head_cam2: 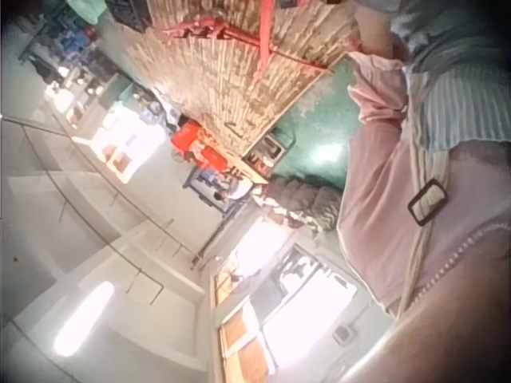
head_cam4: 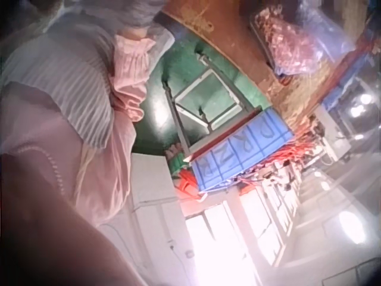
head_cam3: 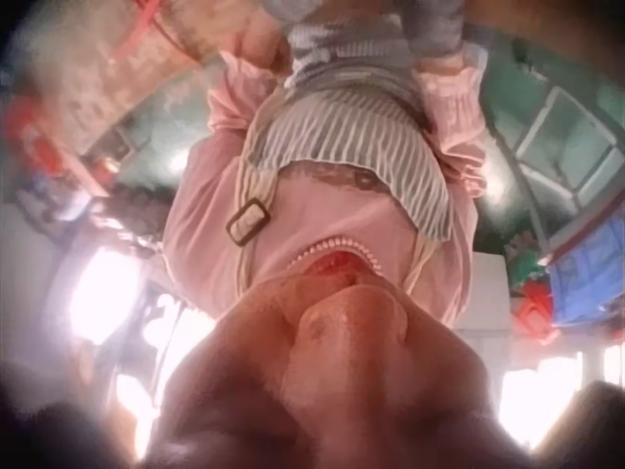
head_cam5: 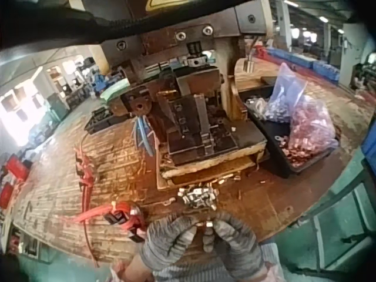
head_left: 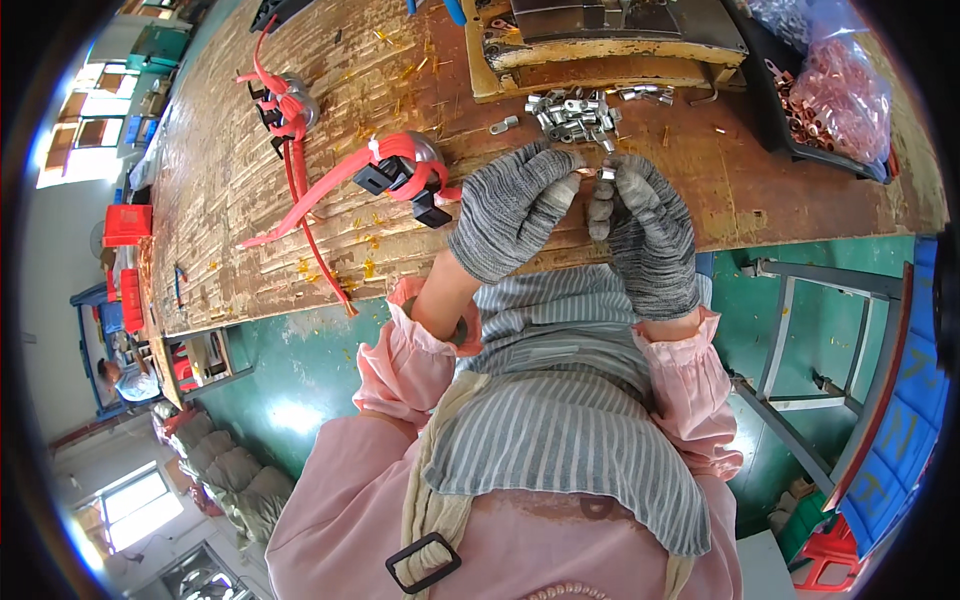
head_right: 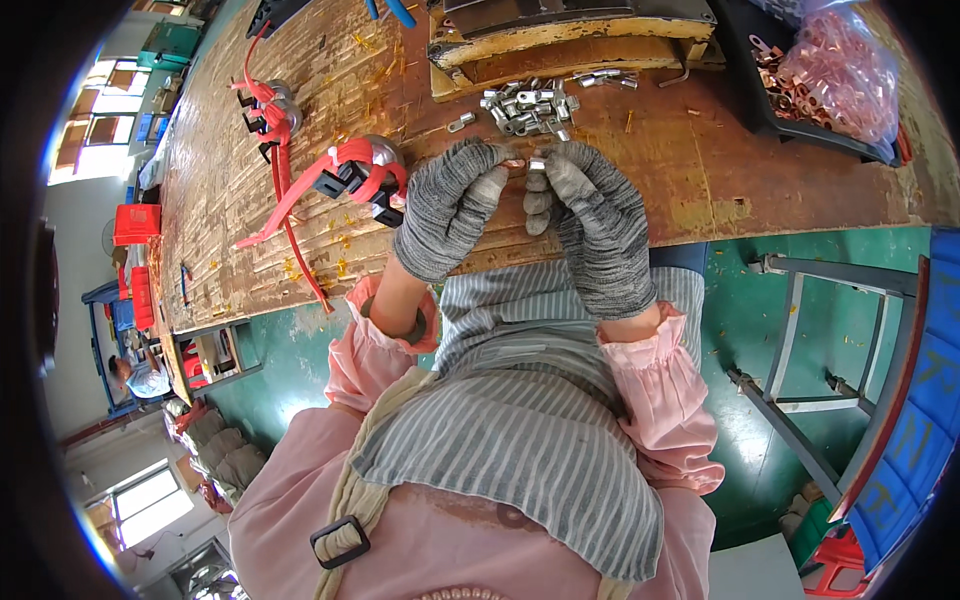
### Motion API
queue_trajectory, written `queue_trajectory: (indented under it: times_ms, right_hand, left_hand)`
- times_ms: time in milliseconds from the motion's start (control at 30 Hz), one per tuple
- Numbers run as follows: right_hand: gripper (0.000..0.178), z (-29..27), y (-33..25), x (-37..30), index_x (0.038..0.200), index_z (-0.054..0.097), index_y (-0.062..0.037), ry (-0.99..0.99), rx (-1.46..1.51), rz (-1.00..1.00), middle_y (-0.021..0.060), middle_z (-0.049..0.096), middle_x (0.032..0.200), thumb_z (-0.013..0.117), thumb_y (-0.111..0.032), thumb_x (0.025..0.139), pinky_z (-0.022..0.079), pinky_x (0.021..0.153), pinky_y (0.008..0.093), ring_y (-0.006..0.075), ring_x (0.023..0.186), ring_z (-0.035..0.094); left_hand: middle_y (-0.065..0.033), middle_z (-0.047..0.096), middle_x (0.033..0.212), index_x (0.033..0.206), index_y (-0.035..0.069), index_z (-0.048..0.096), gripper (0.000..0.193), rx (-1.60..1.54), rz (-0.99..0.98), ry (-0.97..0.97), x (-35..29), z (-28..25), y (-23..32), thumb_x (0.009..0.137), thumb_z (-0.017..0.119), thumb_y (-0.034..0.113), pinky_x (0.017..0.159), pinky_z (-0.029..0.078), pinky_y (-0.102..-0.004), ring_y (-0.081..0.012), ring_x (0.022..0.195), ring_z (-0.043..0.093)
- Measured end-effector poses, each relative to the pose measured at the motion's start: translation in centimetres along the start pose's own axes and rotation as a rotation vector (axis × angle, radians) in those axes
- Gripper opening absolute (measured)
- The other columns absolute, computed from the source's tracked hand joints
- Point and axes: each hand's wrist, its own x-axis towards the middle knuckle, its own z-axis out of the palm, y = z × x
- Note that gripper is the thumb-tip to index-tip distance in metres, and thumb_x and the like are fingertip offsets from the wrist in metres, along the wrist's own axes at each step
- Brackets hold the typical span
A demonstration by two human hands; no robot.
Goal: The person is assembling electrical cables by attaching connectors and managing wires at a workbench.
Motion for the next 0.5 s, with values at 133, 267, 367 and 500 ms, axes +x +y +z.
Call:
queue_trajectory:
  times_ms: [133, 267, 367, 500]
  right_hand:
    - [0.021, 0.14, -0.36, 0.01, 0.1, 0.057, 0.0004, 0.029, -0.054, -0.001, 0.0059, 0.059, 0.079, 0.057, -0.015, 0.086, 0.048, 0.058, 0.0252, 0.0135, 0.068, 0.057]
    - [0.02, 0.3, -0.61, 0.21, 0.098, 0.058, 0.0007, -0.006, -0.177, -0.035, 0.0059, 0.059, 0.078, 0.058, -0.015, 0.086, 0.048, 0.058, 0.0251, 0.0134, 0.067, 0.057]
    - [0.02, 0.41, -0.62, 0.32, 0.098, 0.058, 0.0007, -0.008, -0.168, -0.029, 0.0061, 0.06, 0.078, 0.058, -0.016, 0.086, 0.048, 0.057, 0.0249, 0.0132, 0.066, 0.057]
    - [0.02, 0.08, -0.51, 0.67, 0.097, 0.058, 0.0007, -0.018, -0.106, -0.005, 0.0064, 0.06, 0.078, 0.058, -0.016, 0.086, 0.048, 0.056, 0.0247, 0.0132, 0.066, 0.057]
  left_hand:
    - [-0.0149, 0.057, 0.084, 0.097, 0.006, 0.059, 0.021, 0.023, -0.002, 0.008, 0.12, 0.21, 0.12, 0.08, 0.059, 0.018, 0.062, 0.046, -0.0402, -0.033, 0.071, 0.057]
    - [-0.0145, 0.056, 0.082, 0.097, 0.007, 0.059, 0.021, 0.062, -0.012, -0.016, 0.12, 0.28, -0.03, 0.08, 0.058, 0.02, 0.06, 0.046, -0.0402, -0.0327, 0.07, 0.056]
    - [-0.0139, 0.055, 0.08, 0.099, 0.007, 0.059, 0.023, 0.077, 0.014, -0.021, 0.17, 0.39, -0.15, 0.081, 0.058, 0.022, 0.059, 0.045, -0.0398, -0.0322, 0.069, 0.056]
    - [-0.0136, 0.054, 0.076, 0.101, 0.003, 0.059, 0.023, 0.093, 0.04, -0.036, 0.63, 0.09, 0.54, 0.082, 0.057, 0.016, 0.058, 0.045, -0.0368, -0.0302, 0.065, 0.055]
